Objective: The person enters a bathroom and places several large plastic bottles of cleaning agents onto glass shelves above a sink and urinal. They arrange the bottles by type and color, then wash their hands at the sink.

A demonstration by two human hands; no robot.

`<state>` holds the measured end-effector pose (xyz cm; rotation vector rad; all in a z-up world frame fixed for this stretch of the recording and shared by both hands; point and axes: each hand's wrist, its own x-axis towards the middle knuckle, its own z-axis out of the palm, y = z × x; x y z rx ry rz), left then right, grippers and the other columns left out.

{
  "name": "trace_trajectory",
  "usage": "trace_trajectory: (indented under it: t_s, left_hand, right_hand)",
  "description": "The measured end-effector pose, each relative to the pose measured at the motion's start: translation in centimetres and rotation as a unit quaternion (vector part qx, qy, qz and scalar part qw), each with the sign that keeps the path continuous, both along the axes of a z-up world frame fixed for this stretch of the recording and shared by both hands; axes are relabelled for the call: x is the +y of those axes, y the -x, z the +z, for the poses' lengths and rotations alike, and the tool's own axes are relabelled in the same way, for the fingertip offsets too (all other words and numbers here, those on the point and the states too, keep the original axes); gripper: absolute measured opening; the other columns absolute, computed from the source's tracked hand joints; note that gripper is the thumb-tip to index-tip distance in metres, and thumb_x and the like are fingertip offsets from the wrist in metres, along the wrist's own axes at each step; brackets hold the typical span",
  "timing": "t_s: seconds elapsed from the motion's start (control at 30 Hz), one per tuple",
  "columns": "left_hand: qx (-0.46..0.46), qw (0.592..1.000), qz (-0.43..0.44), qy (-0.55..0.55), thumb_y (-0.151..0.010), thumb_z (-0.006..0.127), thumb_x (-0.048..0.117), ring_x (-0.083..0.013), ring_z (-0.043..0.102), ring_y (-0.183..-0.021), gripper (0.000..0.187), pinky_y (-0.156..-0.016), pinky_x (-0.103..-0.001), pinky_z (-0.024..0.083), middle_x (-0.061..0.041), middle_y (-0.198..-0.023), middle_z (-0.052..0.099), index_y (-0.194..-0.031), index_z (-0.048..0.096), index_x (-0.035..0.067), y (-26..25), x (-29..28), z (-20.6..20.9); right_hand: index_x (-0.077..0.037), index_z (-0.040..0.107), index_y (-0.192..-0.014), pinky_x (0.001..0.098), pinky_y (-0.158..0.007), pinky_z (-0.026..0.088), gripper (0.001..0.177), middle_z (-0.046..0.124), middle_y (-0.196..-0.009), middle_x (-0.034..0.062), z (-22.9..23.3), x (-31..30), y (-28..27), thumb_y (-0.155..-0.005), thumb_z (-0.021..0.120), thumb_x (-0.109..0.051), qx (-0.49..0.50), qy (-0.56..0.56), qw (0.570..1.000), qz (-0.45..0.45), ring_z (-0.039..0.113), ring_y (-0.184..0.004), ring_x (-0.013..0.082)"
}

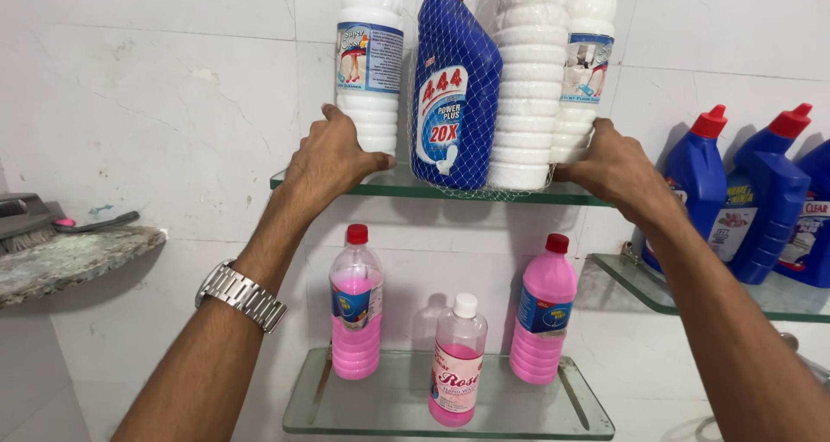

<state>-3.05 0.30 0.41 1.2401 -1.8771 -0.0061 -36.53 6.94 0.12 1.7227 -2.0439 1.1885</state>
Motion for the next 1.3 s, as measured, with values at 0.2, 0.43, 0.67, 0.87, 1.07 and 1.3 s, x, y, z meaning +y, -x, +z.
trace_trajectory:
  t_s: [0.2,0.43,0.67,0.87,1.07,1.3]
  left_hand:
    - [0.016,0.998,-0.021,0.061,-0.075,0.089,0.029,-0.0363,0.075,-0.079,0.059,-0.071,-0.045,0.062,-0.03,-0.091,0.072,-0.106,0.066,-0.016,-0.5,-1.5,-0.3]
    - [0.012,0.999,-0.004,0.046,-0.077,0.089,0.03,-0.0367,0.074,-0.077,0.057,-0.068,-0.046,0.063,-0.03,-0.088,0.071,-0.101,0.067,-0.017,-0.3,-0.6,-0.3]
    - [-0.004,0.976,0.068,0.207,-0.093,0.073,0.022,-0.0467,0.057,-0.122,0.081,-0.097,-0.051,0.052,-0.041,-0.128,0.057,-0.143,0.031,-0.026,-0.5,3.3,-2.8]
    - [0.08,0.917,-0.035,0.39,-0.103,0.055,-0.001,-0.0453,0.044,-0.151,0.06,-0.126,-0.049,0.039,-0.027,-0.159,0.047,-0.16,0.034,-0.002,-1.2,9.4,-17.1]
    - [0.181,0.972,-0.15,0.023,-0.091,0.065,0.005,-0.0376,0.064,-0.12,0.051,-0.1,-0.045,0.05,-0.022,-0.13,0.067,-0.141,0.055,0.004,3.0,8.9,-30.7]
    - [0.128,0.979,-0.137,-0.083,-0.087,0.074,0.02,-0.037,0.064,-0.112,0.055,-0.098,-0.046,0.048,-0.021,-0.119,0.071,-0.138,0.06,0.005,5.5,6.1,-35.9]
  right_hand:
    - [0.002,0.063,-0.125,0.0457,-0.083,0.061,0.072,0.075,-0.102,0.0235,-0.2,0.0,0.8,-0.069,0.088,-0.036,0.016,0.011,1.0,0.019,0.076,-0.09,0.0352]
    - [0.002,0.072,-0.117,0.0483,-0.08,0.062,0.061,0.078,-0.096,0.0242,0.0,0.0,0.7,-0.077,0.083,-0.043,0.045,-0.046,0.998,-0.021,0.077,-0.087,0.0363]
    - [0.02,0.047,-0.139,0.0466,-0.095,0.052,0.08,0.063,-0.124,0.0383,-2.5,5.1,-1.8,-0.087,0.087,-0.026,0.248,0.327,0.912,0.014,0.065,-0.11,0.0455]
    - [-0.001,0.054,-0.143,0.0369,-0.112,0.05,0.041,0.067,-0.138,0.0143,-17.6,11.2,-4.8,-0.104,0.063,-0.011,-0.106,0.298,0.929,0.193,0.065,-0.129,0.0279]
    - [-0.004,0.039,-0.147,0.039,-0.104,0.05,0.085,0.062,-0.14,0.0125,-29.3,6.6,-7.7,-0.077,0.082,-0.027,-0.259,-0.07,0.929,0.256,0.059,-0.13,0.0273]
    - [-0.006,0.047,-0.145,0.0437,-0.104,0.05,0.089,0.064,-0.137,0.0172,-32.0,4.7,-10.2,-0.071,0.086,-0.037,-0.162,-0.135,0.965,0.156,0.061,-0.128,0.0327]
